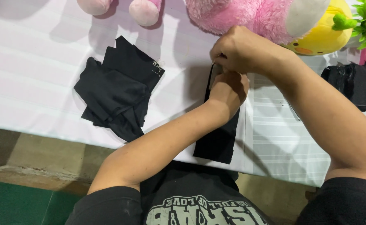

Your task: Tracing a template onto black fabric and cutting it out with scissors

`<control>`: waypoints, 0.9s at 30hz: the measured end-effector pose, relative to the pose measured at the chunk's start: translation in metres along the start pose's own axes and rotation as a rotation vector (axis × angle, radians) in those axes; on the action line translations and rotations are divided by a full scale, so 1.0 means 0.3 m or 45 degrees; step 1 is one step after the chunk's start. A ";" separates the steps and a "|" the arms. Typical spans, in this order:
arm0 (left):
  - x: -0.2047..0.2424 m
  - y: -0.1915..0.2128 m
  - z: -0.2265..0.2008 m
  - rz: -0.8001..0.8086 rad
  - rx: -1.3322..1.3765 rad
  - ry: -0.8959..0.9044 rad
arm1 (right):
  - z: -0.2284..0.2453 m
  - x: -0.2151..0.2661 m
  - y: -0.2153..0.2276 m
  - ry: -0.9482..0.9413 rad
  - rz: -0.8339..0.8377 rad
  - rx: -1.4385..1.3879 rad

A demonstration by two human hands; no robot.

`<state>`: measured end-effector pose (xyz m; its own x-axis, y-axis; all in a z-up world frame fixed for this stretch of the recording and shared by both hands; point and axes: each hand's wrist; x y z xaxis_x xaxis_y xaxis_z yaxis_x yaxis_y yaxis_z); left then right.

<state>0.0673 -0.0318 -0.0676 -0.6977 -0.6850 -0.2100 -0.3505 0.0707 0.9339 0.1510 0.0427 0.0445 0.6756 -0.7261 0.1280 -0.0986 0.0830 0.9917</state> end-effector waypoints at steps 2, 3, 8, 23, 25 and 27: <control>0.004 0.013 -0.002 -0.024 -0.049 -0.011 | 0.027 -0.002 0.075 -0.101 -0.002 -0.106; 0.005 0.020 -0.003 -0.047 -0.098 -0.023 | 0.039 -0.003 0.112 -0.204 -0.003 -0.213; -0.005 0.117 0.008 0.020 -0.308 -0.123 | 0.050 0.091 0.141 -0.343 -0.391 -0.246; -0.275 0.231 0.195 0.600 0.321 -0.051 | 0.187 0.289 0.062 -0.719 -1.276 -1.251; -0.274 0.265 0.219 0.604 0.370 -0.092 | 0.196 0.310 0.048 -0.808 -1.293 -1.360; -0.264 0.314 0.235 0.676 0.264 -0.033 | 0.202 0.327 0.039 -0.860 -1.235 -1.407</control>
<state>0.0455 0.0802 0.0165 -0.8258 -0.4987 0.2634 -0.0608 0.5429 0.8376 0.1719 -0.0688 0.0678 -0.2905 -0.9224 -0.2545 0.8997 -0.3539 0.2555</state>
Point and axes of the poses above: each hand's wrist, its own x-axis away from the middle knuckle, its own y-axis out of the back of the hand, z = x × y, and after that the axes turned 6 degrees about x, right-handed
